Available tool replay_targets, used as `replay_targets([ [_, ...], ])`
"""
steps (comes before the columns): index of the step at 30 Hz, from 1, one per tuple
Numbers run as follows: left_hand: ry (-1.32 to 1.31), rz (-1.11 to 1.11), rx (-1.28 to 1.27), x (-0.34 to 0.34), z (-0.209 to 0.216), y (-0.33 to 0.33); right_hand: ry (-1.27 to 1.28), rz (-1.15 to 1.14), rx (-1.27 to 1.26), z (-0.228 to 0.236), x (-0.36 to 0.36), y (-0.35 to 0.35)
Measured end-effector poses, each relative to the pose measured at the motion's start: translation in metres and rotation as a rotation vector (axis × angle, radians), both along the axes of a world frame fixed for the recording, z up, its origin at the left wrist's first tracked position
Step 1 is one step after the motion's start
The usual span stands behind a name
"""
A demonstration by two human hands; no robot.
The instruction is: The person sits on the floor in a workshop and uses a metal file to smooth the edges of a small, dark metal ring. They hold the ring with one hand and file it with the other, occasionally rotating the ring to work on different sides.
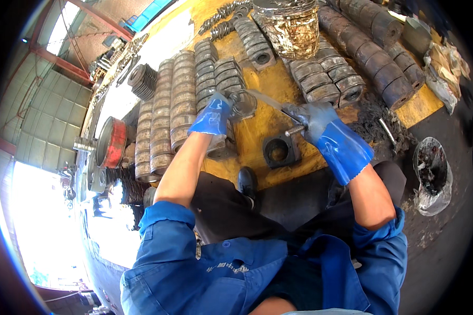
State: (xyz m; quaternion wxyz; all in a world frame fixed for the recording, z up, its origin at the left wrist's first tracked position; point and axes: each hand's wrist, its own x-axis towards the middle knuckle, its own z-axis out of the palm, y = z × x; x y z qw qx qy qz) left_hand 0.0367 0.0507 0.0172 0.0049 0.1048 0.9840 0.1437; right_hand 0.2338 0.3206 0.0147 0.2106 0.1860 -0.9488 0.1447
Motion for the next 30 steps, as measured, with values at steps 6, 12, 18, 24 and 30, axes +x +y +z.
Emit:
replay_targets([
  [6, -0.22, -0.113, 0.28, 0.021, 0.013, -0.019, 0.047, 0.083, 0.012, -0.002, 0.001, -0.011],
  [12, -0.289, -0.196, 0.269, 0.021, 0.023, -0.015, 0.056, 0.108, 0.081, 0.0, 0.003, -0.014],
  [18, -0.211, -0.21, 0.086, 0.019, 0.023, -0.007, 0.104, 0.109, 0.113, -0.003, 0.003, -0.017],
  [24, -0.231, -0.222, 0.097, 0.019, 0.017, -0.002, 0.131, 0.118, 0.096, -0.002, 0.001, -0.014],
  [30, -0.281, -0.261, 0.165, 0.026, 0.024, 0.001, 0.106, 0.084, 0.058, -0.004, -0.002, -0.008],
])
